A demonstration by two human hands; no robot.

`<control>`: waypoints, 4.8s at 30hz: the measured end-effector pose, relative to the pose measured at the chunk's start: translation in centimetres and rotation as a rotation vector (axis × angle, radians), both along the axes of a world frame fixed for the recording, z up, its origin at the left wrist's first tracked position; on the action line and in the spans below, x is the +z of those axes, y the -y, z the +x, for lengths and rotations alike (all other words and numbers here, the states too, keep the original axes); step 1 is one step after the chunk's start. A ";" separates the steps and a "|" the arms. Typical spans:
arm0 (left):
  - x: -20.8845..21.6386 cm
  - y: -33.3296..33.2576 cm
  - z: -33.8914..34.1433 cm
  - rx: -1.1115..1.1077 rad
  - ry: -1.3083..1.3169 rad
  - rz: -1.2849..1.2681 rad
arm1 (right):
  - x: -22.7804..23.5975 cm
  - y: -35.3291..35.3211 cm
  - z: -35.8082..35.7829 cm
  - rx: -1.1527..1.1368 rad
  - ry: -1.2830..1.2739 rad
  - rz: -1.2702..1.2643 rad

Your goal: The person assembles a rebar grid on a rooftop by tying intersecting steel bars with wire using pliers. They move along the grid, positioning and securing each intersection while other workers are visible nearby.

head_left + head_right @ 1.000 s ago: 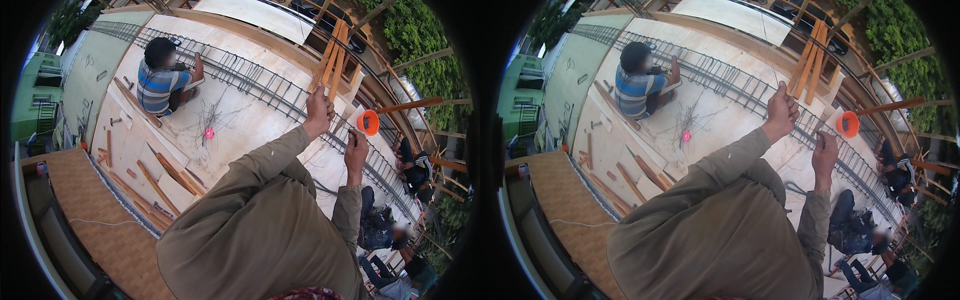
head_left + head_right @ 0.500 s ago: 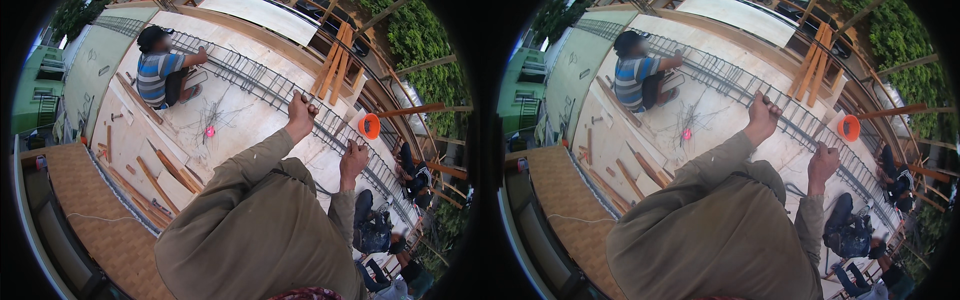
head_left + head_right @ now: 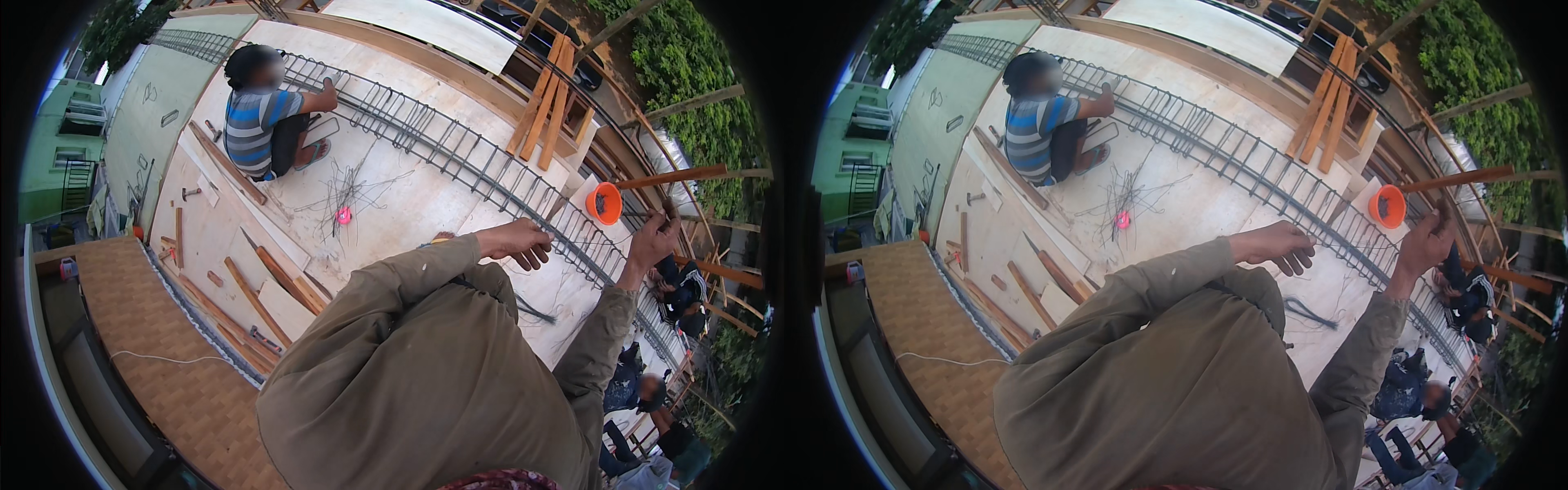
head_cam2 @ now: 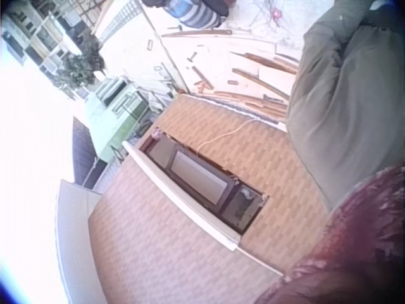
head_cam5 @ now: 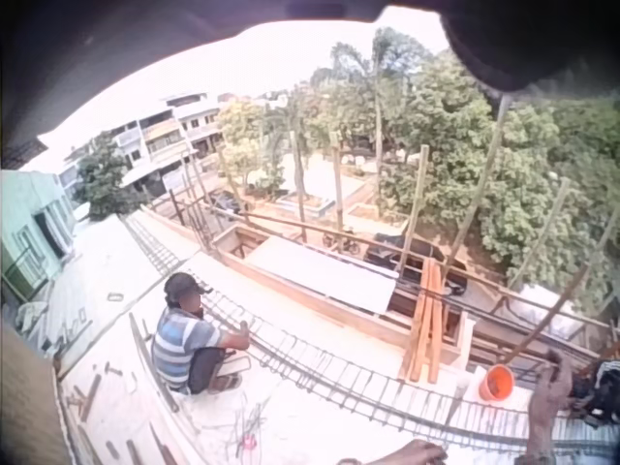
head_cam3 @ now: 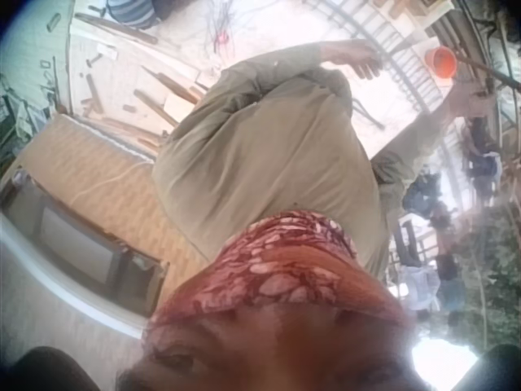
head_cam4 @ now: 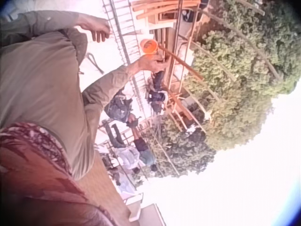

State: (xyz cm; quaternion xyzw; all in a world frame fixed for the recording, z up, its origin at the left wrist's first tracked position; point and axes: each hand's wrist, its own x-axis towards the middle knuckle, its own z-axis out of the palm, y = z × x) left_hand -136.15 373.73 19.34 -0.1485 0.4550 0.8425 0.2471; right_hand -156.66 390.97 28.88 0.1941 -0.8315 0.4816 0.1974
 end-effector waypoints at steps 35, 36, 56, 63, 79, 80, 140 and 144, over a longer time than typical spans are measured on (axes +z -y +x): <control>-4.6 10.0 -6.7 1.259 0.358 0.543 | -3.0 -2.9 12.6 0.251 0.662 0.317; -3.7 8.5 -6.8 1.240 0.342 0.555 | -3.9 -3.4 11.8 0.149 0.527 0.397; -1.9 12.3 -6.3 1.443 0.101 0.335 | -3.6 -3.5 14.6 0.846 1.135 0.562; -3.1 12.2 -6.4 1.356 0.177 0.468 | -4.8 -5.9 11.2 0.329 0.649 0.303; -3.6 14.7 -5.8 1.421 0.167 0.307 | -4.3 -4.5 15.4 0.831 1.007 0.599; -3.7 14.9 -5.6 1.405 0.154 0.278 | -3.7 -4.2 15.8 1.032 1.275 0.323; -8.5 14.2 -8.1 1.200 0.316 0.252 | -4.0 -16.4 21.3 0.662 1.210 0.310; -8.5 14.5 -7.5 1.172 0.351 0.254 | -2.6 -17.4 19.8 0.271 1.175 -0.335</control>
